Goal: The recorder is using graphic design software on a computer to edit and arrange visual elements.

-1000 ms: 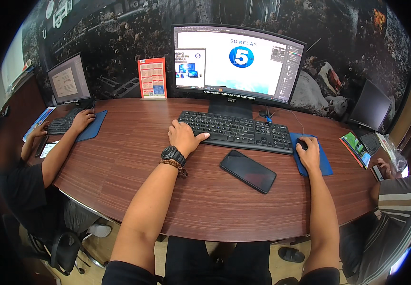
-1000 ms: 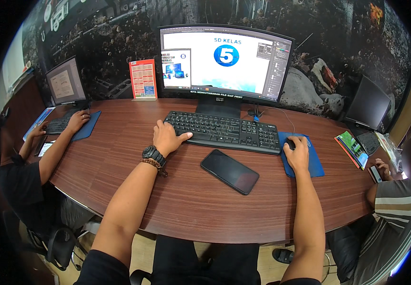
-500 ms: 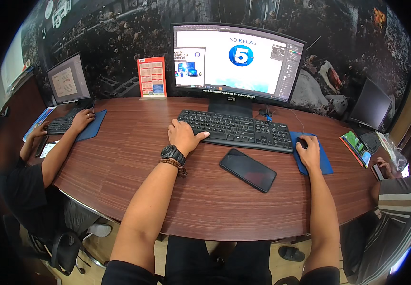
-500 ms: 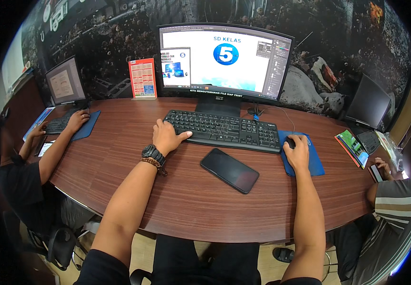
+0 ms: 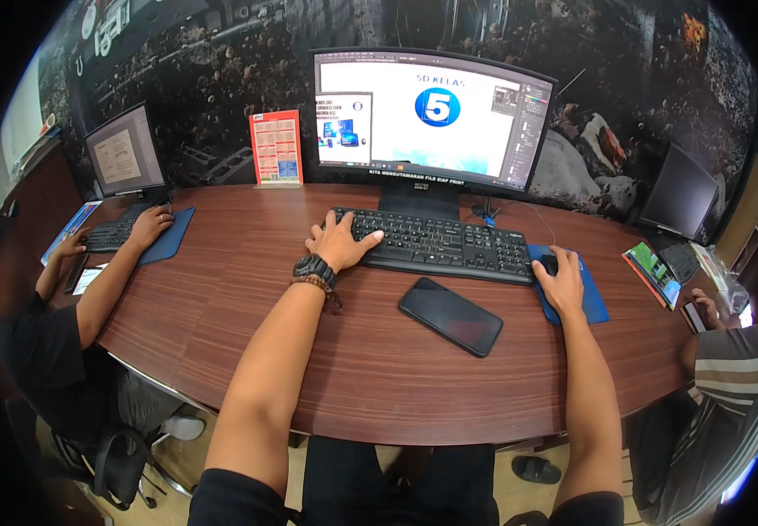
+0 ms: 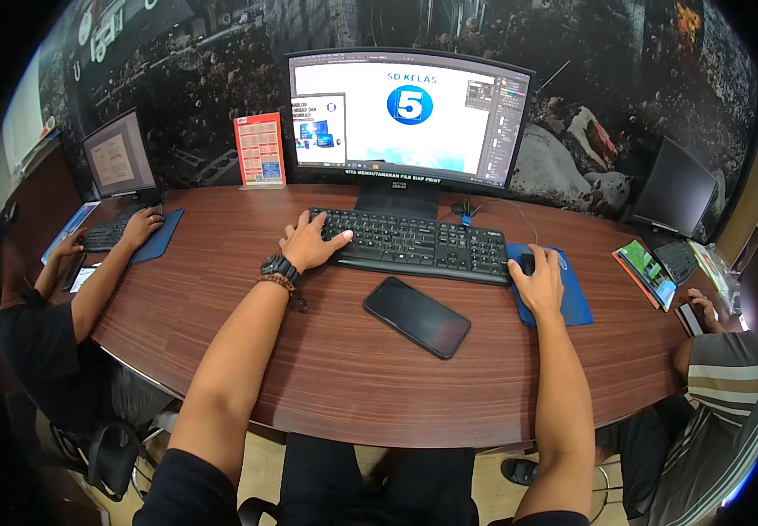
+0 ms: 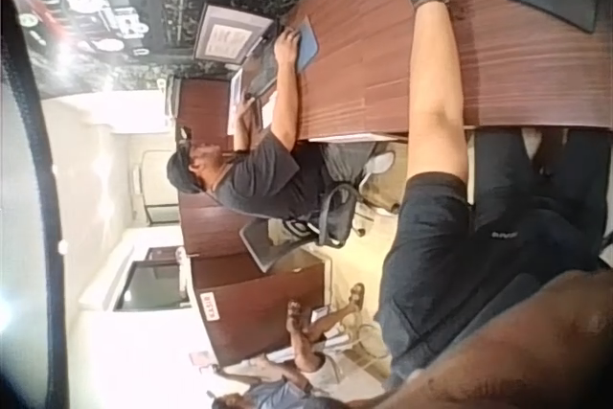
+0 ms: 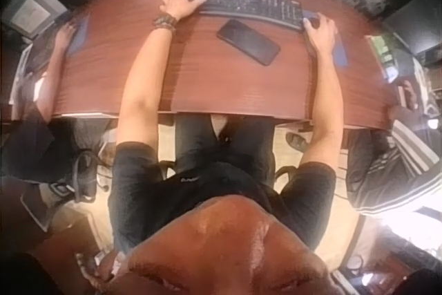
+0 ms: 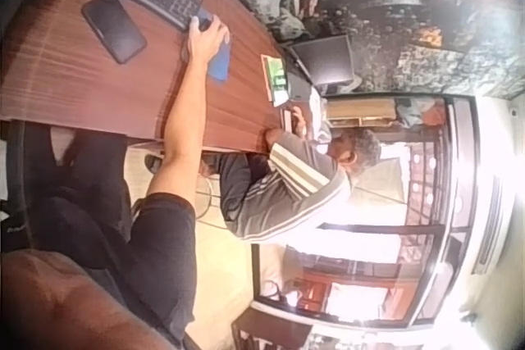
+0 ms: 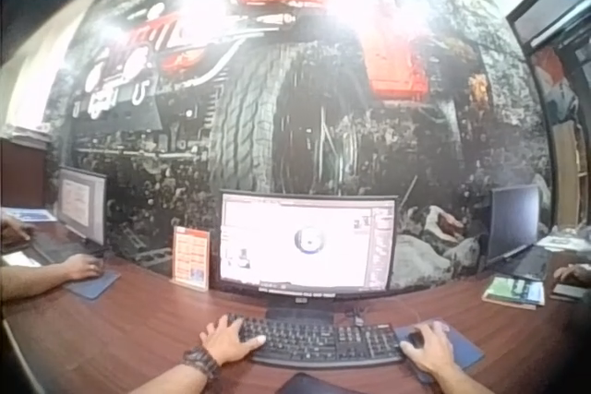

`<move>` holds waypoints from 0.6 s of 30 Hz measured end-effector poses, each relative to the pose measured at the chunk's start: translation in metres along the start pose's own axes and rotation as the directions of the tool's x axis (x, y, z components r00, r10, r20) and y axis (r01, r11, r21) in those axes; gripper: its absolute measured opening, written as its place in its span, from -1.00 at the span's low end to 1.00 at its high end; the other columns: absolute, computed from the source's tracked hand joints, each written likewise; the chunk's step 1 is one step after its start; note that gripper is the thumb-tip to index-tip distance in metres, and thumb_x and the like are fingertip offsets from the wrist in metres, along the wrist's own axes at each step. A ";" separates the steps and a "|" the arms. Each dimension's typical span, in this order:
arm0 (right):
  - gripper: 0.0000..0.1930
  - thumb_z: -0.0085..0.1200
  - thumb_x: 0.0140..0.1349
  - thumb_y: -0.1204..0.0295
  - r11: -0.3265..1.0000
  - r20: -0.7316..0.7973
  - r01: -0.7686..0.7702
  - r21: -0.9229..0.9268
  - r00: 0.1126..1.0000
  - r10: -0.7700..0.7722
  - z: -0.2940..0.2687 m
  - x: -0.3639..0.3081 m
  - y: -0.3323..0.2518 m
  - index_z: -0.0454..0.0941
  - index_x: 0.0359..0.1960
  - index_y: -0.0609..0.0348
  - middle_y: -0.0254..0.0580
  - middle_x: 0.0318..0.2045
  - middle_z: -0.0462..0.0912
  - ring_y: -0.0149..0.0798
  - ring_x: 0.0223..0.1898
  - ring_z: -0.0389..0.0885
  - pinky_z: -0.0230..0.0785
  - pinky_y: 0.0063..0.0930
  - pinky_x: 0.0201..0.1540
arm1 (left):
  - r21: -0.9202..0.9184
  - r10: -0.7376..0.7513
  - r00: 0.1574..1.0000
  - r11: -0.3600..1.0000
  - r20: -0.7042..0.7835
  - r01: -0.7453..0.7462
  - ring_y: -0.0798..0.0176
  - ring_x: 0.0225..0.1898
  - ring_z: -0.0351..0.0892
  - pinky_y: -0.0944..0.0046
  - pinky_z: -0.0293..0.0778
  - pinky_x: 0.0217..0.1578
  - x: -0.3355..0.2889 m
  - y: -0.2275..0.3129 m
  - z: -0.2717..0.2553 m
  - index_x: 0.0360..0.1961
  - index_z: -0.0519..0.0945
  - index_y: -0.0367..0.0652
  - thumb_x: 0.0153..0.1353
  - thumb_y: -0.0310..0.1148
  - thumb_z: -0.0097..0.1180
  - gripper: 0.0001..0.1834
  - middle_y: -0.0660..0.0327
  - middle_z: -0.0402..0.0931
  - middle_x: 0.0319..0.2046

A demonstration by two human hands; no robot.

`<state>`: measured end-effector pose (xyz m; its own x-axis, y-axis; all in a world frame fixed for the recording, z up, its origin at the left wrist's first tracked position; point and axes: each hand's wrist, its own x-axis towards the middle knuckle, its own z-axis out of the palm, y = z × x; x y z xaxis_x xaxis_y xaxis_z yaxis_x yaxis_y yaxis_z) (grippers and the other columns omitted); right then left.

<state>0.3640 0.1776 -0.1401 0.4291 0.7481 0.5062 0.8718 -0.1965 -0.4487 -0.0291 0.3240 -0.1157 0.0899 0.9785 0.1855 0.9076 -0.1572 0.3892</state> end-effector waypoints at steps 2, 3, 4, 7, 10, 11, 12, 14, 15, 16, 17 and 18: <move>-0.41 0.21 0.16 0.06 1.000 0.013 0.002 0.021 1.000 -0.002 0.002 -0.001 0.000 0.49 0.19 0.06 -0.05 0.14 0.43 0.07 0.18 0.45 0.35 -0.08 0.17 | 0.014 0.012 1.000 1.000 0.020 -0.012 -0.35 0.38 0.10 -0.25 0.10 0.33 0.011 -0.005 -0.002 0.45 0.23 0.00 0.09 0.47 0.05 0.05 -0.05 0.07 0.44; -0.45 0.19 0.17 0.09 0.999 0.003 0.000 0.035 1.000 0.000 0.002 -0.002 0.000 0.51 0.16 0.07 -0.04 0.13 0.43 0.08 0.17 0.45 0.35 -0.08 0.17 | 0.012 0.020 0.997 1.000 0.079 -0.021 -0.34 0.39 0.09 -0.24 0.09 0.34 0.017 -0.006 -0.004 0.46 0.21 0.02 0.09 0.49 0.01 0.06 -0.05 0.06 0.45; -0.45 0.19 0.17 0.09 0.999 -0.010 0.002 0.037 1.000 -0.001 0.003 -0.002 0.002 0.51 0.16 0.07 -0.04 0.13 0.43 0.08 0.17 0.45 0.35 -0.08 0.17 | 0.011 0.028 0.990 0.999 0.138 -0.030 -0.34 0.40 0.08 -0.24 0.08 0.35 0.022 -0.009 -0.005 0.47 0.20 0.05 0.09 0.52 -0.03 0.06 -0.04 0.05 0.46; -0.50 0.17 0.18 0.13 0.998 0.014 -0.020 0.056 1.000 0.019 0.003 -0.003 0.001 0.54 0.12 0.09 -0.05 0.13 0.43 0.08 0.17 0.45 0.34 -0.08 0.18 | -0.016 0.049 0.990 0.999 0.130 -0.047 -0.32 0.40 0.09 -0.23 0.09 0.35 0.026 -0.017 -0.007 0.49 0.14 0.05 0.10 0.53 -0.07 0.08 -0.06 0.10 0.44; -0.51 0.17 0.17 0.15 0.997 0.046 -0.046 0.056 0.998 0.044 0.000 -0.002 0.004 0.55 0.11 0.09 -0.05 0.14 0.43 0.08 0.17 0.45 0.34 -0.08 0.19 | -0.022 0.054 0.991 0.998 0.122 -0.052 -0.31 0.44 0.00 -0.24 0.04 0.36 0.013 -0.013 -0.003 0.48 0.17 0.03 0.13 0.50 -0.05 0.05 -0.11 0.06 0.44; -0.51 0.17 0.17 0.15 0.997 0.040 -0.048 0.064 0.998 0.046 0.000 -0.001 0.003 0.55 0.11 0.09 -0.05 0.14 0.43 0.08 0.17 0.45 0.34 -0.08 0.19 | -0.012 0.055 0.992 0.998 0.115 -0.054 -0.32 0.45 -0.07 -0.29 -0.04 0.37 0.008 -0.016 0.001 0.46 0.20 -0.03 0.13 0.48 -0.02 0.05 -0.16 0.02 0.44; -0.53 0.16 0.17 0.17 0.997 0.039 -0.046 0.063 0.998 0.043 0.000 -0.001 0.004 0.57 0.09 0.08 -0.05 0.14 0.43 0.08 0.17 0.45 0.34 -0.08 0.19 | -0.003 0.059 0.992 0.998 0.113 -0.059 -0.34 0.46 -0.14 -0.33 -0.13 0.38 0.001 -0.014 0.004 0.44 0.23 -0.08 0.13 0.46 0.01 0.04 -0.20 -0.02 0.44; -0.55 0.15 0.17 0.18 0.997 0.041 -0.044 0.064 0.998 0.041 0.000 -0.001 0.007 0.58 0.07 0.08 -0.05 0.14 0.43 0.08 0.17 0.45 0.34 -0.08 0.19 | 0.006 0.075 0.997 0.997 0.018 -0.075 -0.34 0.41 -0.05 -0.29 -0.03 0.36 -0.013 -0.013 0.013 0.31 0.41 -0.21 0.15 0.36 0.11 -0.05 -0.25 0.05 0.38; -0.57 0.15 0.16 0.19 0.997 0.026 -0.031 0.068 0.999 0.029 0.002 0.001 0.009 0.59 0.05 0.07 -0.05 0.13 0.44 0.08 0.17 0.45 0.34 -0.09 0.19 | 0.035 0.118 0.991 0.993 -0.065 -0.116 -0.32 0.39 -0.01 -0.26 0.03 0.34 -0.018 -0.013 0.014 0.25 0.47 -0.25 0.15 0.33 0.13 -0.10 -0.25 0.07 0.36; -0.58 0.15 0.16 0.20 0.997 0.011 -0.018 0.070 1.000 0.017 0.003 0.002 0.010 0.60 0.04 0.07 -0.05 0.12 0.44 0.07 0.16 0.46 0.34 -0.09 0.19 | 0.066 0.162 0.976 0.986 -0.146 -0.154 -0.31 0.36 0.04 -0.22 0.08 0.32 -0.022 -0.012 0.013 0.19 0.52 -0.29 0.16 0.30 0.15 -0.14 -0.24 0.10 0.34; -0.58 0.15 0.16 0.20 0.997 0.010 -0.018 0.070 1.000 0.017 0.003 0.001 0.012 0.60 0.04 0.07 -0.05 0.12 0.44 0.07 0.16 0.46 0.34 -0.09 0.19 | 0.016 0.141 0.975 0.990 -0.174 -0.140 -0.28 0.33 0.10 -0.14 0.17 0.29 -0.025 -0.010 0.014 0.12 0.59 -0.25 0.17 0.26 0.17 -0.22 -0.23 0.13 0.33; -0.59 0.15 0.16 0.21 0.997 0.007 -0.021 0.081 1.000 0.021 0.004 0.001 0.011 0.61 0.03 0.07 -0.05 0.12 0.44 0.08 0.16 0.46 0.34 -0.09 0.19 | 0.016 0.140 0.974 0.990 -0.180 -0.140 -0.28 0.33 0.10 -0.14 0.17 0.29 -0.027 -0.008 0.010 0.12 0.59 -0.25 0.17 0.26 0.17 -0.22 -0.23 0.13 0.33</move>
<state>0.3733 0.1788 -0.1469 0.4454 0.7485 0.4913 0.8406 -0.1606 -0.5173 -0.0347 0.3000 -0.1327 0.1411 0.9065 0.3978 0.8928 -0.2902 0.3445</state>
